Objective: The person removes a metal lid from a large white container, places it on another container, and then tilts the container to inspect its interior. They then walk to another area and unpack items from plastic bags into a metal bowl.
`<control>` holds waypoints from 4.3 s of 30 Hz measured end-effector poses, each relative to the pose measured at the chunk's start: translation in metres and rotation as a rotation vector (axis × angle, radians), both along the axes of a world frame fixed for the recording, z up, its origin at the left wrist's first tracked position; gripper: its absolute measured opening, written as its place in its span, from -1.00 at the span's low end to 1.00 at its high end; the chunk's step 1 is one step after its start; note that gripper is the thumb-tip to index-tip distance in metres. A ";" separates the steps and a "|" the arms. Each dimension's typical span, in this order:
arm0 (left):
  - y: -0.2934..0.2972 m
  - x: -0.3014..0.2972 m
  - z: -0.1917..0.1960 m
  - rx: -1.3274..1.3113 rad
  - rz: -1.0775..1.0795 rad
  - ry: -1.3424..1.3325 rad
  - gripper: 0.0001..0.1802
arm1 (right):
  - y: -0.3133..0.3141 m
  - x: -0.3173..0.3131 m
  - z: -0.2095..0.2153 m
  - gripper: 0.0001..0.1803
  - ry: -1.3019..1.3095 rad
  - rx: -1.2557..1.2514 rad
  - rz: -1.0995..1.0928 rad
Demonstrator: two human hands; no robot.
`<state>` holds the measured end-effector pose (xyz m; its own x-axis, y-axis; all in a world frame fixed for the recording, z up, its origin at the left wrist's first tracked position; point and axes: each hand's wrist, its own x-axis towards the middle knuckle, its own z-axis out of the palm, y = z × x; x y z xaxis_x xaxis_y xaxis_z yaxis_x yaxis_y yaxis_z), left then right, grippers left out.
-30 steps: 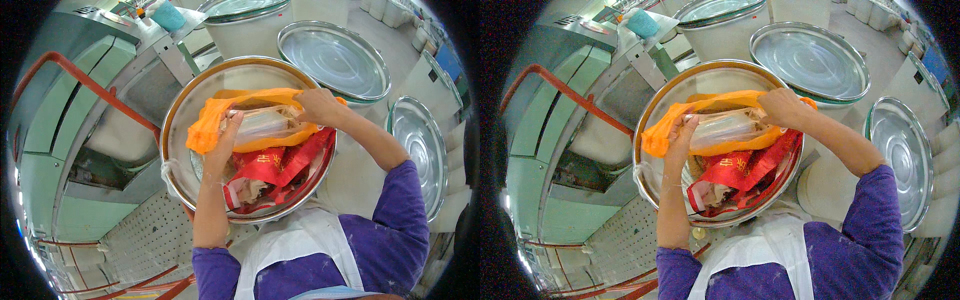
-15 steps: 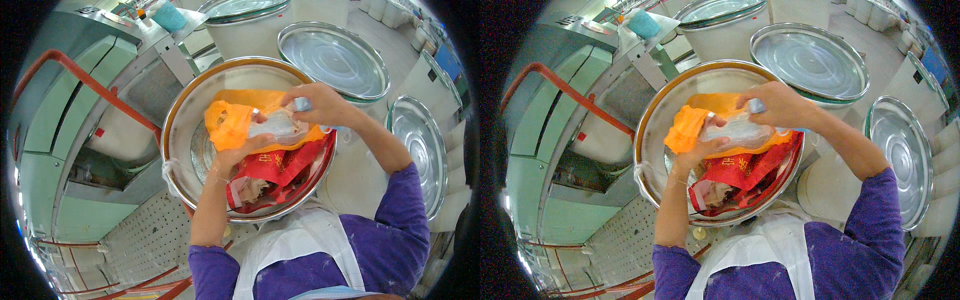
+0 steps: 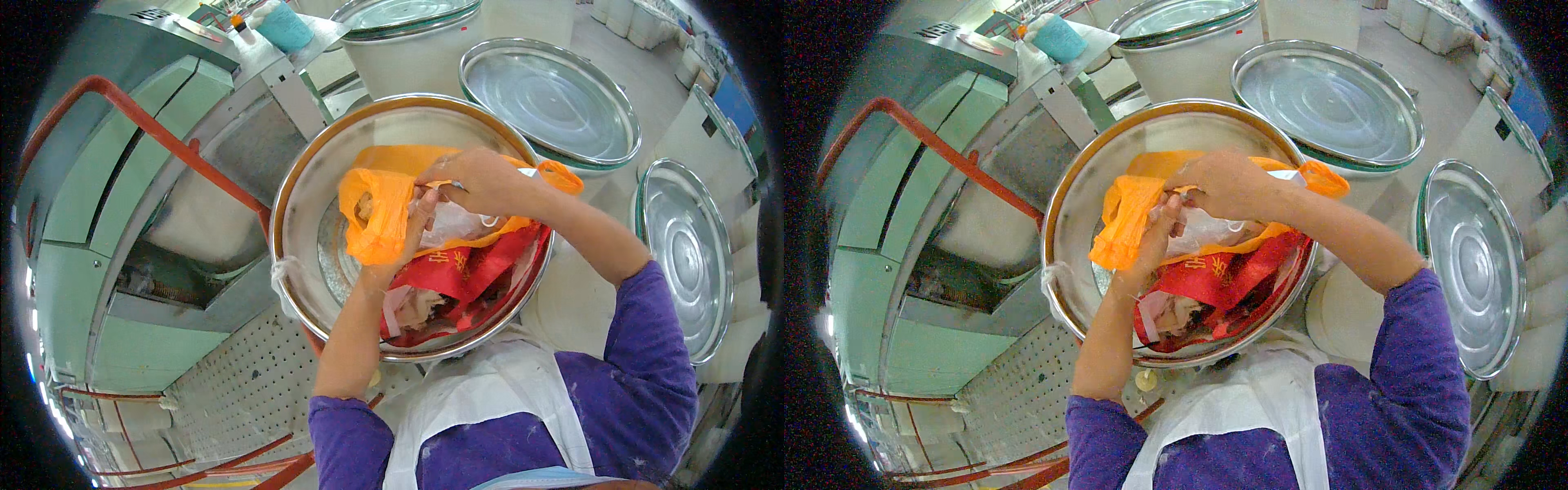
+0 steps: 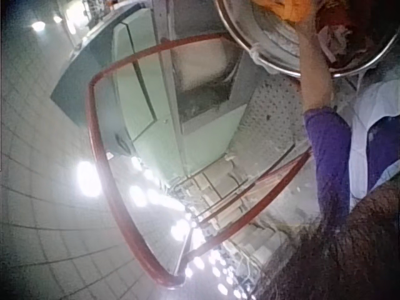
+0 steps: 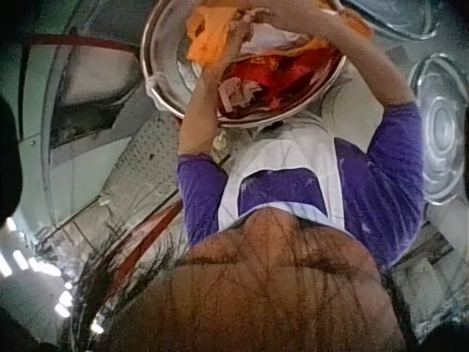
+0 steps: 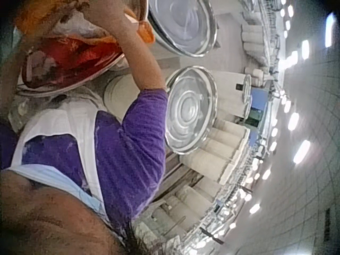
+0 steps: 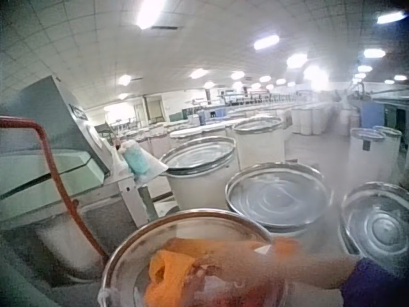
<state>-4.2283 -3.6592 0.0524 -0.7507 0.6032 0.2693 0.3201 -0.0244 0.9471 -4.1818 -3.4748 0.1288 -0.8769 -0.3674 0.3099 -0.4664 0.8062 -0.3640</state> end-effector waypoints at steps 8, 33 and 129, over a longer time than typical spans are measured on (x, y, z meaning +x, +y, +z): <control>0.003 0.001 0.013 -0.050 0.036 -0.072 -0.63 | 0.007 -0.003 -0.018 -0.76 -0.012 -0.140 -0.051; -0.009 -0.012 0.005 -0.350 0.069 0.653 -0.83 | 0.010 -0.015 -0.047 -0.69 -0.163 -0.473 -0.024; -0.003 0.050 0.033 -0.222 0.258 0.554 -0.78 | 0.033 0.033 0.016 -0.70 -0.259 -0.402 0.039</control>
<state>-4.1784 -3.6617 0.0858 -0.6646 0.5080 0.5480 0.7322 0.2962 0.6134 -4.1489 -3.4417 0.1445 -0.9321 -0.2971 0.2072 -0.3461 0.5618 -0.7514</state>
